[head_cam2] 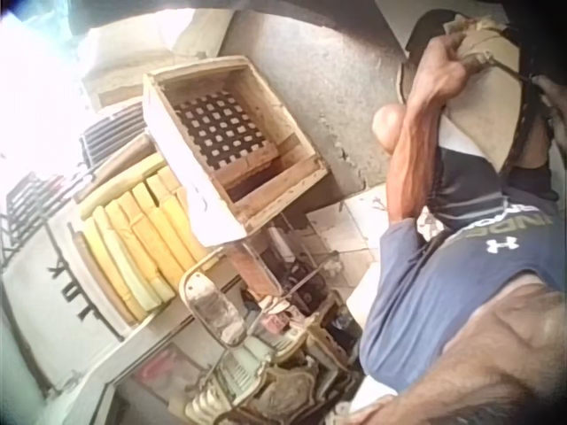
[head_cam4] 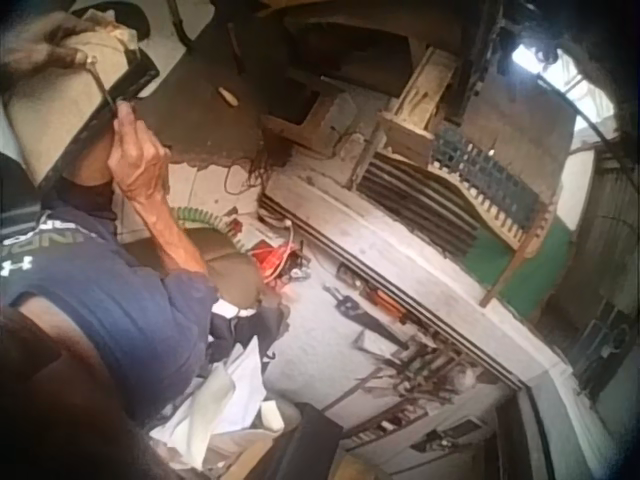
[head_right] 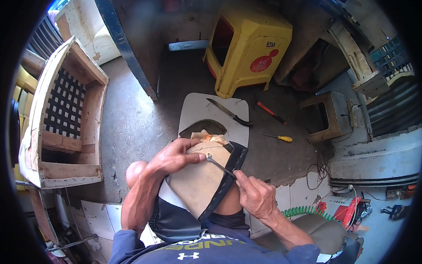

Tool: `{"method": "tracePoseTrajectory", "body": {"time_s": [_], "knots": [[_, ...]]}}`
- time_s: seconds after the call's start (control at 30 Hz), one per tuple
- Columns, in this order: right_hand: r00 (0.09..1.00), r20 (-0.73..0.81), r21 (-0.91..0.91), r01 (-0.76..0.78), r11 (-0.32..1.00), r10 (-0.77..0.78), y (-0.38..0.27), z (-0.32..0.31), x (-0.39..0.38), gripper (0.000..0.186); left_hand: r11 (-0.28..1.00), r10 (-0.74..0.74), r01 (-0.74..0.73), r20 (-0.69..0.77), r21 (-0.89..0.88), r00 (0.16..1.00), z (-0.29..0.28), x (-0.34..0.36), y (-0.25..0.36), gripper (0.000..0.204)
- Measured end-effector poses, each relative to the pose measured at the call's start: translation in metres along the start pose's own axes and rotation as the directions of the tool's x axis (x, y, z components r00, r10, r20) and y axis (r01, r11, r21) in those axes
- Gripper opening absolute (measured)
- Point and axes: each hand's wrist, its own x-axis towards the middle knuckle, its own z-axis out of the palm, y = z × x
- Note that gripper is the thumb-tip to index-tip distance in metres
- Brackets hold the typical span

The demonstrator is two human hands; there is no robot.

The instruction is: The person stretches a piece of synthetic leather over a furniture component, secures it with a pneumatic stapler, and trims the excess material with a utility knife.

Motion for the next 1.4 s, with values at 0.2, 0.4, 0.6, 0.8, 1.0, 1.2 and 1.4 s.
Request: {"method": "tracePoseTrajectory", "body": {"time_s": [0.2, 0.4, 0.6, 0.8, 1.0, 1.2, 1.4], "knots": [[0.974, 0.042, 0.265, -0.224, 0.938, 0.221, -0.001, 0.028, -0.014, 0.030, 0.999, 0.001, -0.001, -0.007, 0.043, 1.000, 0.002, -0.001, 0.006, 0.048], [0.874, 0.387, 0.652, -0.485, 0.583, 0.295, 0.019, 0.027, -0.012, 0.026, 1.000, -0.003, 0.003, 0.001, 0.010, 1.000, -0.001, -0.003, 0.005, 0.049], [0.822, 0.471, 0.772, -0.560, 0.300, 0.322, 0.030, 0.035, -0.015, 0.024, 0.997, 0.029, -0.028, 0.009, -0.071, 1.000, 0.000, 0.001, -0.007, 0.051], [0.978, -0.206, -0.032, -0.028, 0.999, 0.021, 0.015, 0.029, -0.014, 0.014, 0.993, 0.029, -0.019, -0.083, 0.120, 0.996, 0.008, -0.004, 0.008, 0.050], [0.962, -0.231, -0.001, -0.148, 0.989, 0.143, -0.005, 0.028, -0.006, 0.018, 0.982, 0.087, -0.071, -0.085, 0.174, 0.993, 0.007, 0.001, 0.002, 0.051], [0.984, 0.118, 0.040, -0.138, 0.990, 0.133, 0.006, -0.007, 0.010, 0.017, 0.998, -0.004, 0.007, -0.068, 0.055, 0.998, 0.006, -0.004, 0.008, 0.050], [0.958, 0.280, 0.167, -0.110, 0.980, 0.059, 0.024, -0.034, 0.031, 0.018, 0.996, 0.045, -0.047, -0.026, -0.073, 0.999, 0.008, -0.006, 0.008, 0.046]]}}
